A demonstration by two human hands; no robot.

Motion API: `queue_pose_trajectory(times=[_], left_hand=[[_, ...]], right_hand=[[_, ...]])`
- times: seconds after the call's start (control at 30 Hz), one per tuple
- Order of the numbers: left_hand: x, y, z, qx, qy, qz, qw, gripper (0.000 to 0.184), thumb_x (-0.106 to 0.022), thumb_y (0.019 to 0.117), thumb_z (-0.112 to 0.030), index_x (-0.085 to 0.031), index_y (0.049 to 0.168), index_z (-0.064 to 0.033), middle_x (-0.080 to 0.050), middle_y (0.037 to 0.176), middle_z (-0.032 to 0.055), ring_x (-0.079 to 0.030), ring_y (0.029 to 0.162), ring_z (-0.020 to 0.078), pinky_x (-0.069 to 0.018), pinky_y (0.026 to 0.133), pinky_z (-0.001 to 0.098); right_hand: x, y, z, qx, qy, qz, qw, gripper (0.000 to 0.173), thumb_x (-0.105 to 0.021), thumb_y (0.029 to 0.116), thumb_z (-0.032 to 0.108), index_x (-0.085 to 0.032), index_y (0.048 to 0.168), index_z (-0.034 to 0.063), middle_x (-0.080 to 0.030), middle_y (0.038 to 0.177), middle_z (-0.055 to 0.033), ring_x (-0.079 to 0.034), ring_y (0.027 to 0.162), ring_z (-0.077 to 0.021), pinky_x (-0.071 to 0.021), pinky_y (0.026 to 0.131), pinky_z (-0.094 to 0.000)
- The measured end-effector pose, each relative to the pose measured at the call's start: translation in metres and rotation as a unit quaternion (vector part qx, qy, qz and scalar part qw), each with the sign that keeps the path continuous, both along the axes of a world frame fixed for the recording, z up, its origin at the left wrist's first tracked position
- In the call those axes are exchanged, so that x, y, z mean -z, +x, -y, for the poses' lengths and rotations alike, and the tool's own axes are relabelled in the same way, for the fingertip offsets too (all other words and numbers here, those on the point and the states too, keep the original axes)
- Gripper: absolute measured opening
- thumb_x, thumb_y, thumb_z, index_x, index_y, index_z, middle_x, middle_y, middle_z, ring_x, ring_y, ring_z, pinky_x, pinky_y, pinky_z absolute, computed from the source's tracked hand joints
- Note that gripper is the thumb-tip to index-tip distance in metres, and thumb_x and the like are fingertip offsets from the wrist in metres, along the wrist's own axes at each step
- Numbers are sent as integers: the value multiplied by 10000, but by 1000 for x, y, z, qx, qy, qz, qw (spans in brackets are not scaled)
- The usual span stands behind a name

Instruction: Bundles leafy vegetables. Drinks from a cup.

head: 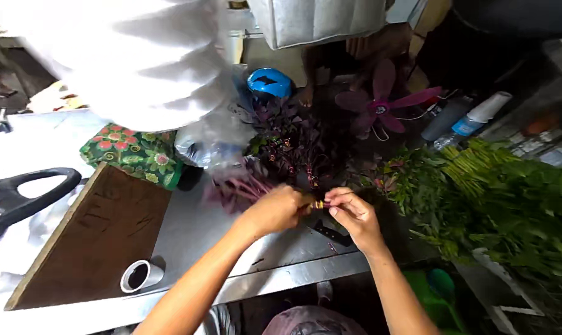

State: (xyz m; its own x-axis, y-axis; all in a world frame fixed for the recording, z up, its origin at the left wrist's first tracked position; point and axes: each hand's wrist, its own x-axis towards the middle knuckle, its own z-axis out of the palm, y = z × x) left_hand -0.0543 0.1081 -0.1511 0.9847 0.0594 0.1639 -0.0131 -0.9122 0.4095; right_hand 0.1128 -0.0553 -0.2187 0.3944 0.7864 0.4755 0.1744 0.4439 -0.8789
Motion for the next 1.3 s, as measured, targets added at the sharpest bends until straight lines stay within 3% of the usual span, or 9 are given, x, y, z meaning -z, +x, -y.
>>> queue_pose_trajectory(times=[0.1,0.23,0.43,0.63,0.73,0.83,0.93,1.07,1.3], left_hand=[[-5,31,-51,-26,158,64,985,155,-636,958,-78,-770,1037,-88,-744,1042,106,-685,1070,318,-444,1052,628],[7,66,-121,-150,210,104,961,218,-655,921,-31,-740,1122,-33,-626,1345,222,-442,1401,477,-157,1176,767],[98,36,-59,-330,-35,211,919,271,-627,944,-52,-702,1194,21,-635,1326,189,-588,1267,321,-472,1090,516],[258,-91,69,-607,-172,114,767,241,-581,966,-48,-716,1130,66,-689,1212,234,-643,1191,358,-487,1072,515],[292,-128,108,-680,-162,90,710,267,-570,925,-6,-711,1143,53,-675,1242,232,-629,1205,380,-492,1054,529],[295,-131,99,-731,-161,85,658,277,-577,979,-88,-704,1191,36,-633,1329,239,-586,1280,386,-469,1095,520],[284,-110,74,-765,-182,-29,617,321,-610,954,-206,-714,1172,6,-644,1293,245,-566,1264,433,-431,1064,611],[279,-60,80,-644,-213,-186,711,358,-675,909,-207,-686,1198,4,-650,1257,249,-595,1201,446,-414,1041,655],[309,-25,121,-473,-218,-54,852,267,-614,966,-208,-703,1168,-58,-659,1238,198,-611,1195,386,-482,1020,559]], right_hand=[[21,25,21,44,-185,-13,982,357,-617,951,145,-631,1262,-31,-663,1281,-145,-665,1132,-189,-569,954,-340],[92,59,43,35,-425,28,904,353,-579,1006,145,-623,1317,-17,-656,1289,-190,-662,1142,-253,-540,1003,-411],[193,60,17,24,-522,266,810,407,-634,956,136,-648,1358,75,-564,1433,-185,-513,1355,-329,-390,1166,-491],[204,65,-20,-65,-580,416,697,680,-739,860,345,-536,1496,214,-540,1457,-177,-526,1325,-383,-391,1104,-623],[200,73,-21,-84,-561,402,718,687,-773,811,334,-583,1443,144,-594,1385,-174,-571,1276,-357,-457,1070,-562],[193,82,-10,-145,-519,160,827,654,-753,813,147,-559,1420,-3,-599,1377,-213,-588,1274,-284,-495,1071,-440],[191,73,-9,-202,-483,-36,851,712,-672,759,156,-518,1439,12,-625,1346,-156,-632,1174,-185,-546,959,-360],[184,23,-69,-225,-448,2,865,711,-697,769,126,-521,1445,-3,-603,1384,-177,-605,1236,-211,-522,1019,-371],[203,-108,-232,-165,-395,194,883,596,-715,870,51,-537,1432,-38,-561,1385,-282,-560,1282,-356,-473,1081,-477]])
